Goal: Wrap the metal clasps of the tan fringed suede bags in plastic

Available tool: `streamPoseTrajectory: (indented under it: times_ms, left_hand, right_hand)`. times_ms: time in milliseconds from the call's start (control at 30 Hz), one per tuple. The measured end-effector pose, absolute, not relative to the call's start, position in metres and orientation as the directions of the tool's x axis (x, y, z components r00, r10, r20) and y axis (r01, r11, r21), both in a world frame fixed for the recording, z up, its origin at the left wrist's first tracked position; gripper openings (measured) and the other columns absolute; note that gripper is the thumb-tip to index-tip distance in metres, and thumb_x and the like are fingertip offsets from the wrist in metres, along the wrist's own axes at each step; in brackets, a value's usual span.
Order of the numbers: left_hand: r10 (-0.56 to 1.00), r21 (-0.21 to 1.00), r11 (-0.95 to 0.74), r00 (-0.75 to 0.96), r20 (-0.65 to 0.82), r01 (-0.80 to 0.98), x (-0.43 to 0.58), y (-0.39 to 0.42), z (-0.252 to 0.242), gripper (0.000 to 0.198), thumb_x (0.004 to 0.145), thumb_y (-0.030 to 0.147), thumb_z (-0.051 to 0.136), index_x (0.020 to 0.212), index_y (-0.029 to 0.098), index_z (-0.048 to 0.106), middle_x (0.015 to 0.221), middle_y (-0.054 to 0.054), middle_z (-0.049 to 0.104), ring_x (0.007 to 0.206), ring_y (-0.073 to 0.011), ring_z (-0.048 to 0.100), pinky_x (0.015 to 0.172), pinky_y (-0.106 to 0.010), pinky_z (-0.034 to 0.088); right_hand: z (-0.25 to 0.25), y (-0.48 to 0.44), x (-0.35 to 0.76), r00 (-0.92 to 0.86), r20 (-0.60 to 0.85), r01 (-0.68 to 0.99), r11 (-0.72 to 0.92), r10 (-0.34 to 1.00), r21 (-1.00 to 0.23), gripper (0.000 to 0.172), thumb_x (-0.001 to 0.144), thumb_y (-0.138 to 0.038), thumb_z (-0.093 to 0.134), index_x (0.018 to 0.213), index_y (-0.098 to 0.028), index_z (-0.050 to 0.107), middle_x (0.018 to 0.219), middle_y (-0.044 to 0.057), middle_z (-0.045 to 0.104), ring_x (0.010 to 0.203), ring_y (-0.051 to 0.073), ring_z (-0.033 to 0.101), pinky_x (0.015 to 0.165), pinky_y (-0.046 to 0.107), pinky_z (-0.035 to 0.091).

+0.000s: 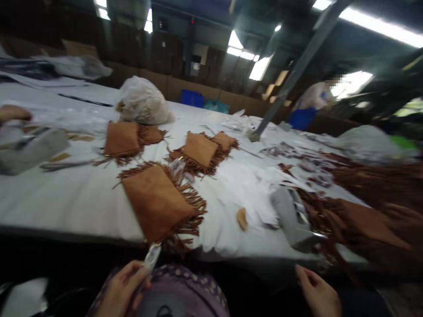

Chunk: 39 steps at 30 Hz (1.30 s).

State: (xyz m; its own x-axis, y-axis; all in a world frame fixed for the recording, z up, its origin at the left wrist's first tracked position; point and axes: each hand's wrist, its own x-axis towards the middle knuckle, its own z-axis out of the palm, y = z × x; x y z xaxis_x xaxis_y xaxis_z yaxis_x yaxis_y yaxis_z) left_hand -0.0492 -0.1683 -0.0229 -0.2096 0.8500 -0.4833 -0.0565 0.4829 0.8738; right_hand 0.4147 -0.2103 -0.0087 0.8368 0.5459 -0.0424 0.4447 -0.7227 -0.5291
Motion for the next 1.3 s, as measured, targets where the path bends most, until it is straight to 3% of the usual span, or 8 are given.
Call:
streamPoseTrajectory:
  times_ms: [67,167,300,433,733,1000,1167,1300]
  left_hand:
    - [0.89,0.888,0.445,-0.054,-0.453,-0.117,-0.056,-0.164,-0.02,0.044,0.065,0.061,0.067,0.071,0.018,0.057,0.054,0.003,0.06,0.03,-0.0042,0.034,0.031,-0.016,0.02]
    - [0.906,0.9,0.419,-0.015,-0.424,-0.116,-0.061,-0.16,-0.015,0.04,0.072,0.056,0.064,0.076,0.018,0.055,0.058,0.002,0.062,0.032,-0.0041,0.037,0.033,-0.015,0.022]
    - [0.934,0.935,0.351,-0.047,-0.354,-0.052,-0.059,-0.164,-0.014,0.038,0.076,0.054,0.06,0.079,0.017,0.054,0.059,0.001,0.062,0.033,-0.0046,0.038,0.033,-0.016,0.022]
    - [0.949,0.951,0.309,-0.05,-0.31,-0.023,-0.057,-0.167,-0.015,0.037,0.077,0.053,0.059,0.08,0.016,0.055,0.058,0.002,0.059,0.035,-0.0052,0.039,0.034,-0.016,0.025]
    - [0.95,0.95,0.312,-0.025,-0.312,0.016,-0.059,-0.167,-0.01,0.032,0.081,0.049,0.055,0.08,0.017,0.055,0.06,0.002,0.058,0.038,-0.0055,0.039,0.036,-0.016,0.026]
    - [0.934,0.925,0.358,0.054,-0.354,-0.125,-0.06,-0.164,-0.018,0.038,0.077,0.055,0.058,0.079,0.016,0.055,0.057,0.002,0.06,0.031,-0.0041,0.036,0.033,-0.016,0.022]
    - [0.93,0.928,0.363,-0.021,-0.366,-0.087,-0.06,-0.167,-0.021,0.037,0.077,0.055,0.058,0.08,0.018,0.052,0.054,0.003,0.059,0.03,-0.0062,0.039,0.032,-0.017,0.025]
    - [0.948,0.955,0.216,-0.278,-0.156,0.201,-0.061,-0.175,-0.025,0.035,0.076,0.042,0.064,0.104,0.023,0.058,0.072,-0.003,0.072,0.058,-0.0192,0.067,0.052,-0.024,0.05]
  right_hand:
    - [-0.012,-0.193,0.363,0.69,-0.129,0.513,-0.607,0.712,-0.607,0.04,0.059,-0.056,0.058,0.069,-0.02,0.072,0.06,0.008,0.07,0.061,0.027,0.064,0.054,0.03,0.047]
    - [0.005,-0.171,0.256,0.215,-0.201,0.498,-0.284,0.956,-0.819,0.035,0.067,-0.053,0.061,0.071,-0.02,0.071,0.069,0.004,0.07,0.068,0.021,0.063,0.061,0.024,0.048]
    - [0.032,-0.154,0.138,-0.2,-0.189,0.366,-0.106,0.961,-0.925,0.034,0.079,-0.048,0.057,0.07,-0.017,0.068,0.064,0.001,0.063,0.061,0.015,0.054,0.056,0.021,0.042]
    - [0.025,-0.14,0.093,-0.357,-0.169,0.288,-0.064,0.919,-0.955,0.035,0.082,-0.045,0.055,0.069,-0.014,0.068,0.066,0.002,0.064,0.06,0.013,0.053,0.057,0.021,0.04]
    - [-0.005,-0.129,0.075,-0.152,-0.266,0.467,-0.168,0.952,-0.868,0.037,0.074,-0.043,0.061,0.051,-0.014,0.064,0.049,0.002,0.06,0.048,0.012,0.049,0.046,0.022,0.033]
    - [-0.017,-0.132,0.076,-0.17,-0.484,0.116,-0.47,0.859,-0.875,0.044,0.064,-0.054,0.068,0.075,-0.012,0.065,0.042,-0.004,0.053,0.034,0.007,0.039,0.038,0.019,0.027]
    - [-0.025,-0.133,0.066,-0.158,-0.461,0.084,-0.453,0.873,-0.887,0.04,0.067,-0.05,0.065,0.05,-0.016,0.053,0.039,-0.004,0.049,0.034,0.005,0.032,0.037,0.019,0.021]
    - [-0.031,-0.134,0.058,-0.069,-0.473,0.104,-0.465,0.878,-0.879,0.039,0.066,-0.046,0.065,0.045,-0.018,0.048,0.035,-0.006,0.04,0.035,0.005,0.03,0.037,0.021,0.02]
